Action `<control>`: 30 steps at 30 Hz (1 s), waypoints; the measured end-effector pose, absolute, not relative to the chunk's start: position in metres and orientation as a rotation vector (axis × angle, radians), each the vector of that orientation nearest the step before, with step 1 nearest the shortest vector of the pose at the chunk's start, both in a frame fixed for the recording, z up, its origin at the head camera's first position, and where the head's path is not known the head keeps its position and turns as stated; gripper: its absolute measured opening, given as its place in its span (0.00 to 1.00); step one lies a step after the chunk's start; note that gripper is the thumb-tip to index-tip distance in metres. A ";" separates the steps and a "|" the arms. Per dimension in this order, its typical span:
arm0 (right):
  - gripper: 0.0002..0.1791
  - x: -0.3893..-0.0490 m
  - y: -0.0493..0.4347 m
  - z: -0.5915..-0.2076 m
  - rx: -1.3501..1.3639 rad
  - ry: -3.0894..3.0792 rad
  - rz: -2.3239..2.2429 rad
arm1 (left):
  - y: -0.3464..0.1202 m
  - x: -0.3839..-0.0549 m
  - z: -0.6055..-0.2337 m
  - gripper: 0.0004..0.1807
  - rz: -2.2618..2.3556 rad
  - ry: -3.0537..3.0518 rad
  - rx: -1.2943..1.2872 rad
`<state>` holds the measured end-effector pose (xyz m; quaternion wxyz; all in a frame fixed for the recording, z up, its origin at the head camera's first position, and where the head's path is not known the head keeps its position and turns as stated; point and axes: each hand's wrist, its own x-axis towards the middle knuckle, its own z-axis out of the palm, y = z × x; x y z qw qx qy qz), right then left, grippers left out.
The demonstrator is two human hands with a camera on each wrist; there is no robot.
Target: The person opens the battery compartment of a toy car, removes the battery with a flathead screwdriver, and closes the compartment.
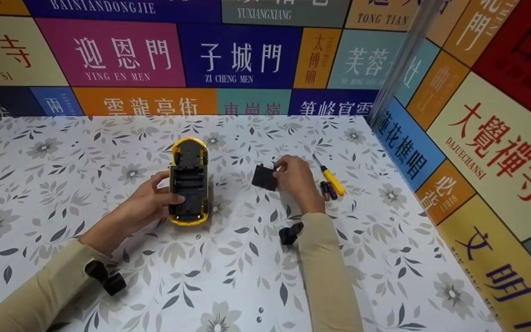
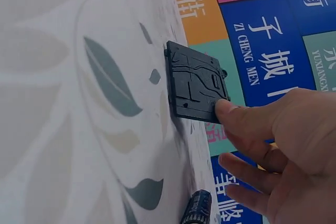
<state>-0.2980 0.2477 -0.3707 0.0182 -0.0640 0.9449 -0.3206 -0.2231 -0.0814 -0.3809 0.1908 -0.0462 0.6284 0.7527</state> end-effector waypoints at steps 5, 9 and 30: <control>0.12 -0.297 0.244 -0.364 -0.152 2.857 -1.181 | -0.081 -0.223 -0.381 0.48 2.101 1.766 -0.120; 0.13 -0.292 0.239 -0.356 -0.182 2.816 -1.304 | -0.080 -0.223 -0.382 0.49 2.096 1.764 -0.113; 0.11 -0.259 0.189 -0.319 -0.547 2.715 -1.551 | -0.078 -0.223 -0.387 0.49 2.095 1.746 -0.097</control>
